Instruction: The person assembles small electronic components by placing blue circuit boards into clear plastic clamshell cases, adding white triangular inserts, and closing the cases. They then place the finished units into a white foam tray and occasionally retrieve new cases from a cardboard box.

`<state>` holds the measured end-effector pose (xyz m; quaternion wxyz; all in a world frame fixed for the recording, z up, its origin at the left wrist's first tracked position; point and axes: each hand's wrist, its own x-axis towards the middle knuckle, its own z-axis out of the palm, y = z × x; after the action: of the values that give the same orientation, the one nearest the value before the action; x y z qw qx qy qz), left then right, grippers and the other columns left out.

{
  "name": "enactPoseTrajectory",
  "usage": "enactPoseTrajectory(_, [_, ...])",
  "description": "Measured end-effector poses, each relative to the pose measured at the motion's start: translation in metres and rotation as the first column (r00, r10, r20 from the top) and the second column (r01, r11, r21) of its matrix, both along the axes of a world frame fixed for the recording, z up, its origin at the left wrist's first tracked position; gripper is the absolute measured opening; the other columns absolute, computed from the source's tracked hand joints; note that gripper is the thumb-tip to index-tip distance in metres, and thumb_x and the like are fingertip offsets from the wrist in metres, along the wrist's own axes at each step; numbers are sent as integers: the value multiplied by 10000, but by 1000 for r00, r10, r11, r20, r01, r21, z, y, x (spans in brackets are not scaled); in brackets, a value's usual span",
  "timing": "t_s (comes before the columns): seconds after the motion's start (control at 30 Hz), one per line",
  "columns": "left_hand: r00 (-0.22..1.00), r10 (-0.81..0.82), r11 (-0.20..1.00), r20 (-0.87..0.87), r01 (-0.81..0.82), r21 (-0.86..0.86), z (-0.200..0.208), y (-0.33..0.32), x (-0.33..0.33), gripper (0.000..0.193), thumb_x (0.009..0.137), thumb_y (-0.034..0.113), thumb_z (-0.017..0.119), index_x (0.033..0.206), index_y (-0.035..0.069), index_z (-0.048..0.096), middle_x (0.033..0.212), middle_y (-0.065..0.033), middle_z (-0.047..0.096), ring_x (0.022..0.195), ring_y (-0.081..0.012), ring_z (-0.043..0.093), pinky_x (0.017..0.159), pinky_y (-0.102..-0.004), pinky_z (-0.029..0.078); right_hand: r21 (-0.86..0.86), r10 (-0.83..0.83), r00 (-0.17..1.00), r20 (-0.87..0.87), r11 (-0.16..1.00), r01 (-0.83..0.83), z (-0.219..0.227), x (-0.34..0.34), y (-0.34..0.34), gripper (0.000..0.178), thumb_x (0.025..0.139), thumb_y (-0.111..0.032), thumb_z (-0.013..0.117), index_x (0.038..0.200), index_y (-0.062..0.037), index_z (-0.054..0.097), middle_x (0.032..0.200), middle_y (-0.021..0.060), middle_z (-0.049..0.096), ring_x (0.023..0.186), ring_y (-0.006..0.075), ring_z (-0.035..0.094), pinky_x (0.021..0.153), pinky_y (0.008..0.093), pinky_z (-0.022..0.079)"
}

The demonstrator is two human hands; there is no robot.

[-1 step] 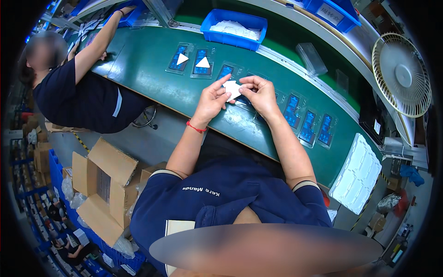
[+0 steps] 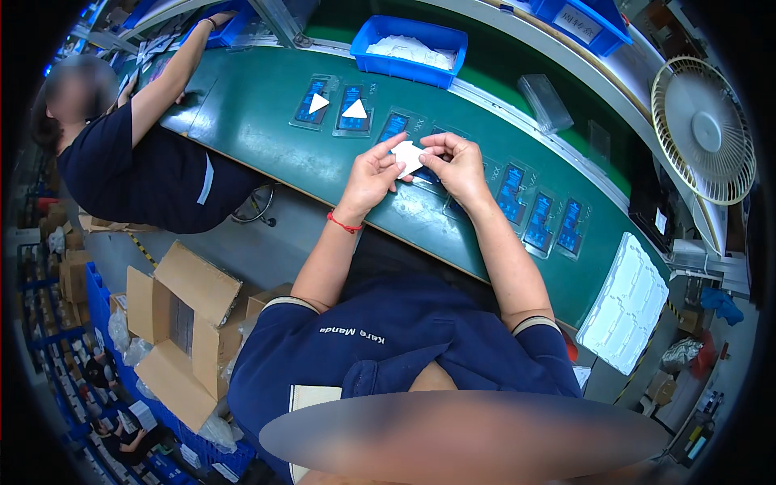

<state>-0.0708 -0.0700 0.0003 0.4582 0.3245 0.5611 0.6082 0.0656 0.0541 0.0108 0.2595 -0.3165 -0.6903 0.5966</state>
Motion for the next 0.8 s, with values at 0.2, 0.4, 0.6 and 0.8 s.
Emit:
enactPoseTrajectory(0.2, [998,56,998,18,-56,10,-4,-1,-2,361,927,-22,568,1288,-10,564,989,-101,689,795,-142,689,557,-190,492,882,-188,979,-80,445,157,3,16,5,124,754,-74,738,878,-68,735,790,39,690,841,232,606,799,368,447])
enactPoseTrajectory(0.4, [999,22,998,29,-23,53,5,4,7,366,925,-28,571,1291,-10,573,979,-74,628,793,-155,689,580,-193,518,749,-89,994,70,662,7,3,29,-7,136,812,-150,711,917,-68,736,835,51,700,891,245,602,862,416,414])
enactPoseTrajectory(0.6, [999,-34,998,-17,34,47,-3,18,29,415,916,-39,584,1328,0,549,951,-52,617,797,-151,691,588,-199,528,113,-10,999,-52,993,16,-2,39,-9,193,846,-74,679,1030,-44,731,868,88,723,800,178,658,824,334,483])
enactPoseTrajectory(0.8, [995,-93,996,-21,93,14,-7,21,35,354,923,-37,570,1275,-9,578,966,-100,696,811,-141,696,580,-204,529,280,-261,965,-30,924,259,9,72,-3,170,777,-54,744,946,-47,748,851,78,703,787,183,652,759,305,492])
